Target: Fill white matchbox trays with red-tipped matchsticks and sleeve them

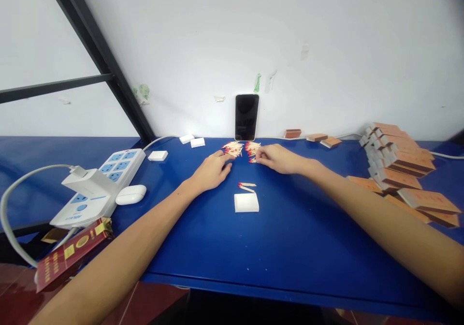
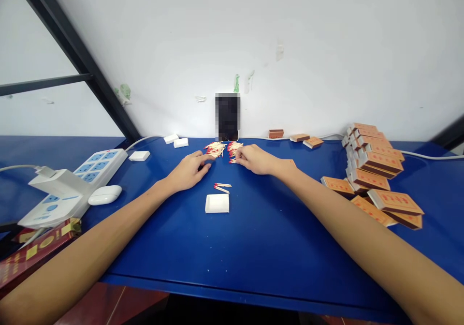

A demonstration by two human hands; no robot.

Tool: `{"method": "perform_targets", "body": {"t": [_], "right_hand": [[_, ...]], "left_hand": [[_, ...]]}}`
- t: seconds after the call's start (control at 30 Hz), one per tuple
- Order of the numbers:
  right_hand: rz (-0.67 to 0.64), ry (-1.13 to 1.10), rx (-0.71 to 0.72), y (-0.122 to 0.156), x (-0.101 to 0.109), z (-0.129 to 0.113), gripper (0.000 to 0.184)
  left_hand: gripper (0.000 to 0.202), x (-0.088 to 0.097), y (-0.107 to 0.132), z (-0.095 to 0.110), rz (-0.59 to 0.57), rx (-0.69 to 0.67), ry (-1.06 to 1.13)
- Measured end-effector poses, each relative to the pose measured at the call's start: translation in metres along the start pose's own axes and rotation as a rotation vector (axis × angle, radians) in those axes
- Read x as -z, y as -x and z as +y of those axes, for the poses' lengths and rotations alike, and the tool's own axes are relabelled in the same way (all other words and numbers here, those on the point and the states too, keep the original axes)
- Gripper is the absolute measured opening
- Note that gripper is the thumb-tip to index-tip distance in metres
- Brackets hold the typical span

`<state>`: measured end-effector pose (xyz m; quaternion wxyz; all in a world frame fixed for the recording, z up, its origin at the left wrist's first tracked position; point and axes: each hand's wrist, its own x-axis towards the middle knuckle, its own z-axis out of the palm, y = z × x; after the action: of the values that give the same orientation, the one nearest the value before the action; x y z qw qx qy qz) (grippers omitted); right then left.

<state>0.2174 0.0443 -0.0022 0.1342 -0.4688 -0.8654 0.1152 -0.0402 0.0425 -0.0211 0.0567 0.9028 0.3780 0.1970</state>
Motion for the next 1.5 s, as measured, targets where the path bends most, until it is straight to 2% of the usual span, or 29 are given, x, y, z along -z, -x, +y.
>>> {"method": "perform_targets", "body": {"t": [0.17,0.33,0.5,0.67,0.8,1.07,1.2,1.37,1.5], "right_hand": [[0.028,-0.042,-0.003,0.003,0.001,-0.004,0.023],[0.057,-0.125,-0.061,0.004,0.004,0.0,0.023],[0.063,-0.118,-0.054,0.002,0.003,0.005,0.019],[0.084,-0.111,-0.08,0.003,0.004,0.005,0.015],[0.058,-0.125,-0.106,0.005,0.009,0.005,0.016],[-0.015,-0.125,-0.157,0.003,0.011,0.007,0.017],[-0.027,-0.034,-0.089,0.004,0.012,0.005,0.017],[-0.069,0.011,-0.05,0.005,0.013,0.006,0.022],[-0.072,-0.025,0.012,0.005,0.008,0.003,0.014]], "left_hand": [[0.033,0.003,0.0,0.001,0.002,0.006,0.013],[0.03,0.001,0.001,0.002,0.061,-0.012,0.093],[0.022,-0.006,-0.018,0.012,0.084,-0.032,0.199],[0.016,-0.011,-0.052,0.028,0.037,-0.087,0.04],[0.016,-0.014,-0.062,0.035,0.003,-0.082,-0.09],[0.022,-0.016,-0.056,0.038,-0.029,-0.116,-0.176],[0.023,-0.011,-0.051,0.04,-0.045,-0.123,-0.191],[0.017,0.004,-0.037,0.037,-0.113,-0.095,-0.101],[0.015,0.016,-0.02,0.039,-0.198,-0.059,0.075]]}}
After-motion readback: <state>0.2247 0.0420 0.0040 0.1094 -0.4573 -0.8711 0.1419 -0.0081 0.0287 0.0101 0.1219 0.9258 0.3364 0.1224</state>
